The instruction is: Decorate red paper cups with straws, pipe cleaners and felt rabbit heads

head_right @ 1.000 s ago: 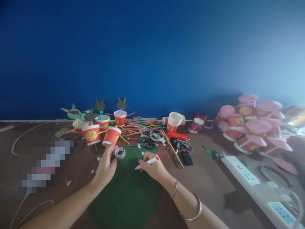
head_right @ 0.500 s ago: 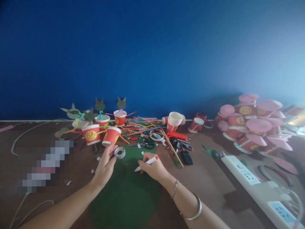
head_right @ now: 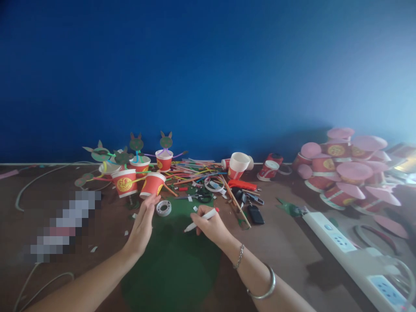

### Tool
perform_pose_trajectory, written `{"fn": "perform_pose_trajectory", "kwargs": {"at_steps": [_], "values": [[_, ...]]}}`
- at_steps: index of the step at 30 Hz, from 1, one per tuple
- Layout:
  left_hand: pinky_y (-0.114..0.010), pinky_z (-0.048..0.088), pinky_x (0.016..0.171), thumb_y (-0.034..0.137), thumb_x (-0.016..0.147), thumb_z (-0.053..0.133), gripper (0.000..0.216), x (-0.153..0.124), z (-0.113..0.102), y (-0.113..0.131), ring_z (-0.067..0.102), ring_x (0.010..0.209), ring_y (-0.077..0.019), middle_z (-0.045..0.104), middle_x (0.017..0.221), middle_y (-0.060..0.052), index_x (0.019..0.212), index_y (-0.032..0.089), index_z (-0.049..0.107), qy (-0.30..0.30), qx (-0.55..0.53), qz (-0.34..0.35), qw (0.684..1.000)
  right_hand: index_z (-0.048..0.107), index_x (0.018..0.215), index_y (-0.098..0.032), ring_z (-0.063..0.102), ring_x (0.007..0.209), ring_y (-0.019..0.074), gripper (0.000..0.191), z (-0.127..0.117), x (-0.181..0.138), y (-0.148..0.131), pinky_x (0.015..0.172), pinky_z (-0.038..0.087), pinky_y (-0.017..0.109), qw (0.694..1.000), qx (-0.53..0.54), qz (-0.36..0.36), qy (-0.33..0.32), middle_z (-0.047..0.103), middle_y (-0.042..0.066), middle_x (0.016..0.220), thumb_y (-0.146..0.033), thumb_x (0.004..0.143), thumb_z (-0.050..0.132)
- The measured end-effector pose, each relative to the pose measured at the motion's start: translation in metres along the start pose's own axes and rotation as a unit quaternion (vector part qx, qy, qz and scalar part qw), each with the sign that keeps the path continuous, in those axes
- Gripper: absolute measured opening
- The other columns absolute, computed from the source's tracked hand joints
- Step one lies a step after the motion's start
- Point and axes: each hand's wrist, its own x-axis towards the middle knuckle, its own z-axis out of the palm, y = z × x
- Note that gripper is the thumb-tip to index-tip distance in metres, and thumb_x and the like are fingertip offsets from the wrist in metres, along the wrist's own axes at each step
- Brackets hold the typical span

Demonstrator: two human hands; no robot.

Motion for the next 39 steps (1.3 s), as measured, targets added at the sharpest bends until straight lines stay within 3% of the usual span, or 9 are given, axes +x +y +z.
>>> {"fn": "perform_pose_trajectory", "kwargs": {"at_steps": [3, 6, 30, 39], "values": [[-0.038, 0.031, 0.109, 0.044, 0.094, 0.027, 0.046, 0.000, 0.000, 0.000, 0.041, 0.129, -0.0202, 0.048, 0.136, -0.010, 0.132, 0.020, 0.038, 0.001, 0.001, -0.007, 1.000, 0.043, 0.058, -0.021, 0.053, 0.041, 0.0102, 0.024, 0.005, 0.001, -0.002, 0.044, 0.033, 0.019, 0.999, 0.010, -0.020, 0.026, 0.052, -0.005, 0.043, -0.028, 0.077, 0.056], [-0.038, 0.032, 0.108, 0.045, 0.094, 0.026, 0.048, 0.000, 0.001, -0.001, 0.041, 0.129, -0.0203, 0.048, 0.136, -0.011, 0.133, 0.021, 0.037, 0.004, -0.003, -0.009, 1.000, 0.045, 0.059, -0.021, 0.059, 0.047, 0.0128, 0.023, 0.011, 0.001, -0.002, 0.046, 0.036, 0.021, 1.000, -0.007, -0.024, 0.010, 0.058, -0.002, 0.048, -0.029, 0.075, 0.060], [-0.038, 0.031, 0.109, 0.042, 0.094, 0.028, 0.046, -0.001, 0.001, 0.004, 0.039, 0.131, -0.0203, 0.046, 0.138, -0.011, 0.133, 0.019, 0.037, -0.005, 0.006, -0.018, 1.000, 0.043, 0.054, -0.022, 0.056, 0.044, 0.0119, 0.023, 0.015, 0.000, 0.003, 0.044, 0.035, 0.020, 0.998, -0.067, -0.008, -0.005, 0.061, -0.003, 0.044, -0.022, 0.072, 0.058], [-0.038, 0.032, 0.108, 0.039, 0.094, 0.029, 0.044, 0.000, 0.001, 0.005, 0.040, 0.130, -0.0207, 0.047, 0.137, -0.011, 0.132, 0.020, 0.038, -0.003, 0.001, -0.020, 1.000, 0.044, 0.058, -0.021, 0.061, 0.050, 0.0137, 0.025, 0.013, 0.001, 0.004, 0.050, 0.038, 0.021, 0.999, -0.020, -0.026, 0.007, 0.061, -0.002, 0.048, -0.028, 0.077, 0.059]]}}
